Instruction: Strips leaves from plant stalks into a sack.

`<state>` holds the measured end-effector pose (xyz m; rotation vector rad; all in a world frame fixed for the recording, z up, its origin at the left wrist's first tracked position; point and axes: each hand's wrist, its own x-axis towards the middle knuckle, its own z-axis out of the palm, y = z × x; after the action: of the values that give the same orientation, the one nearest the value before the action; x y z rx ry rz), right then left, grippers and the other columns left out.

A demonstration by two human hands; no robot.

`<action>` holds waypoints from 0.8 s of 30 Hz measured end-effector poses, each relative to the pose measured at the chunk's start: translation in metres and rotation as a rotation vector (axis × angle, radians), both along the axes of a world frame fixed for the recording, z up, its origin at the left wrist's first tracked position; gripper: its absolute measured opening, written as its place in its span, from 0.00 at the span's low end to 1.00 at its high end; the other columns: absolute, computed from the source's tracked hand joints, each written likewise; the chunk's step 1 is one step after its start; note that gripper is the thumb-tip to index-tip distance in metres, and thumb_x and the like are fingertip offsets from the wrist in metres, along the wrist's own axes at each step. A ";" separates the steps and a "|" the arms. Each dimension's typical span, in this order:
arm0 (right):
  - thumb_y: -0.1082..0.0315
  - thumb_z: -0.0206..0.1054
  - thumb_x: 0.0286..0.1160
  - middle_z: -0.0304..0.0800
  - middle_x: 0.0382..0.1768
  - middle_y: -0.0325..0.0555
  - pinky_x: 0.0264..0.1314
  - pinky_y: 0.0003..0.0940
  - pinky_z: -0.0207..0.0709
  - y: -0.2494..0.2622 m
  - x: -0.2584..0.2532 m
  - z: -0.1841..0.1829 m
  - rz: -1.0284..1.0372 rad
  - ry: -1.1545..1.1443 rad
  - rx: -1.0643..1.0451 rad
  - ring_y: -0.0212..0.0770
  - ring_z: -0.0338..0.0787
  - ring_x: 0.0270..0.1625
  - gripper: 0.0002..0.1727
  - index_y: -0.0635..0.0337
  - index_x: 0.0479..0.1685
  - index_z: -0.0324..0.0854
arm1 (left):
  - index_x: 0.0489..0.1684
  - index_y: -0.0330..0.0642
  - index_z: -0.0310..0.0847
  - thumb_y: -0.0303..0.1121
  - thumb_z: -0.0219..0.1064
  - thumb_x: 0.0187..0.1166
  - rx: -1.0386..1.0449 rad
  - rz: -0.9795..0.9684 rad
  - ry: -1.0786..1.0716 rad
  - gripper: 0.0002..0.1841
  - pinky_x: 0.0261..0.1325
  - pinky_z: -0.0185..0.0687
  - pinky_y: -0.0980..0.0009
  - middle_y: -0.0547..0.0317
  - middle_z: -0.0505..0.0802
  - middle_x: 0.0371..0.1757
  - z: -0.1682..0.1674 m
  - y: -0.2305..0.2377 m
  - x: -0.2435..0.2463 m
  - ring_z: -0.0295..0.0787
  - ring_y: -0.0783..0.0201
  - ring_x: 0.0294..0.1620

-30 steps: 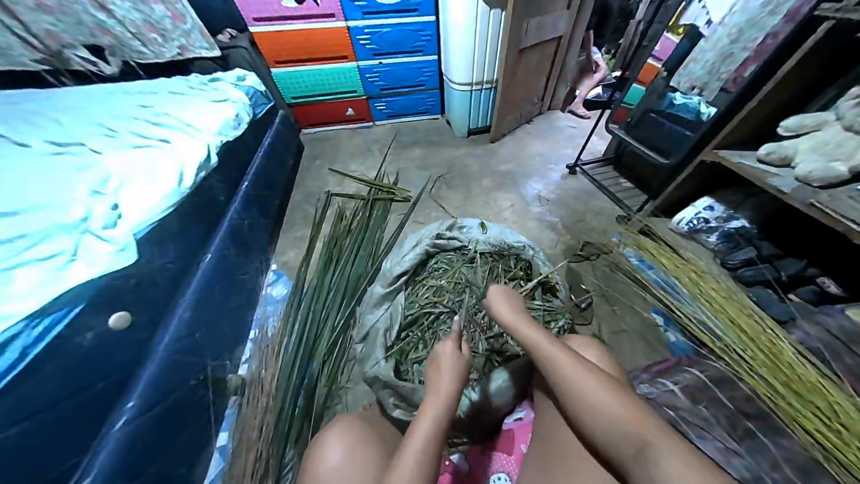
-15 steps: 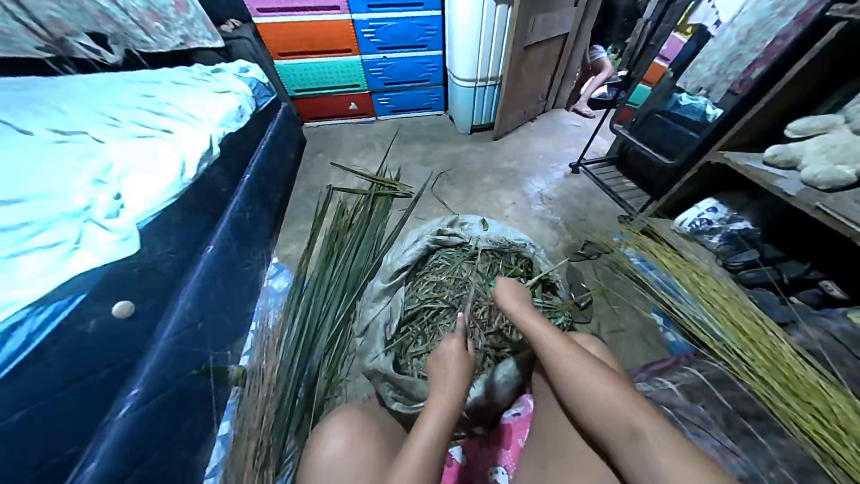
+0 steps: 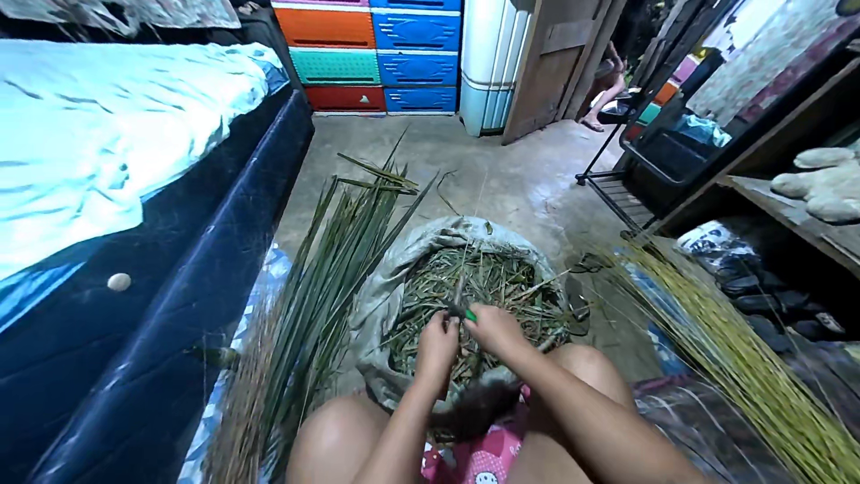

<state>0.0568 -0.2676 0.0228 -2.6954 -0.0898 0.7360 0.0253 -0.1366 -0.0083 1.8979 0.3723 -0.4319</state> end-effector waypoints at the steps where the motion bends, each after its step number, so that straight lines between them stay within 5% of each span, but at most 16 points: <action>1: 0.54 0.54 0.92 0.91 0.58 0.60 0.63 0.64 0.79 0.006 -0.005 -0.001 0.041 -0.005 -0.031 0.61 0.90 0.64 0.21 0.60 0.64 0.82 | 0.71 0.36 0.75 0.37 0.55 0.93 -0.025 0.019 0.001 0.17 0.34 0.92 0.63 0.49 0.92 0.40 0.002 0.001 0.000 0.92 0.61 0.26; 4: 0.55 0.55 0.92 0.91 0.61 0.62 0.63 0.65 0.80 0.016 -0.005 -0.003 0.068 -0.019 -0.114 0.63 0.90 0.66 0.21 0.60 0.68 0.80 | 0.65 0.33 0.76 0.34 0.56 0.92 -0.049 0.053 0.012 0.14 0.28 0.90 0.67 0.52 0.91 0.35 0.009 0.002 -0.002 0.89 0.64 0.22; 11: 0.56 0.53 0.92 0.89 0.64 0.63 0.67 0.65 0.78 -0.014 0.039 -0.015 -0.108 -0.020 -0.102 0.63 0.88 0.69 0.22 0.62 0.68 0.81 | 0.70 0.35 0.74 0.35 0.57 0.92 -0.019 -0.028 0.089 0.16 0.30 0.88 0.67 0.52 0.90 0.35 0.012 -0.002 -0.019 0.88 0.64 0.22; 16: 0.55 0.54 0.92 0.90 0.57 0.63 0.62 0.65 0.78 0.006 -0.003 -0.006 0.050 0.077 0.008 0.62 0.89 0.64 0.21 0.64 0.60 0.83 | 0.70 0.33 0.73 0.35 0.56 0.93 -0.019 0.007 0.069 0.17 0.32 0.89 0.66 0.50 0.89 0.37 0.011 0.007 -0.006 0.88 0.63 0.23; 24: 0.58 0.55 0.91 0.90 0.64 0.61 0.65 0.65 0.80 0.014 0.003 -0.009 0.026 -0.010 -0.140 0.63 0.89 0.68 0.20 0.62 0.68 0.81 | 0.69 0.33 0.74 0.35 0.57 0.92 -0.017 0.016 0.062 0.17 0.30 0.88 0.69 0.53 0.89 0.34 0.013 0.002 -0.005 0.87 0.66 0.22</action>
<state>0.0603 -0.2540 0.0137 -2.8355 -0.0786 0.7624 0.0199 -0.1346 0.0045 1.8672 0.4234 -0.4826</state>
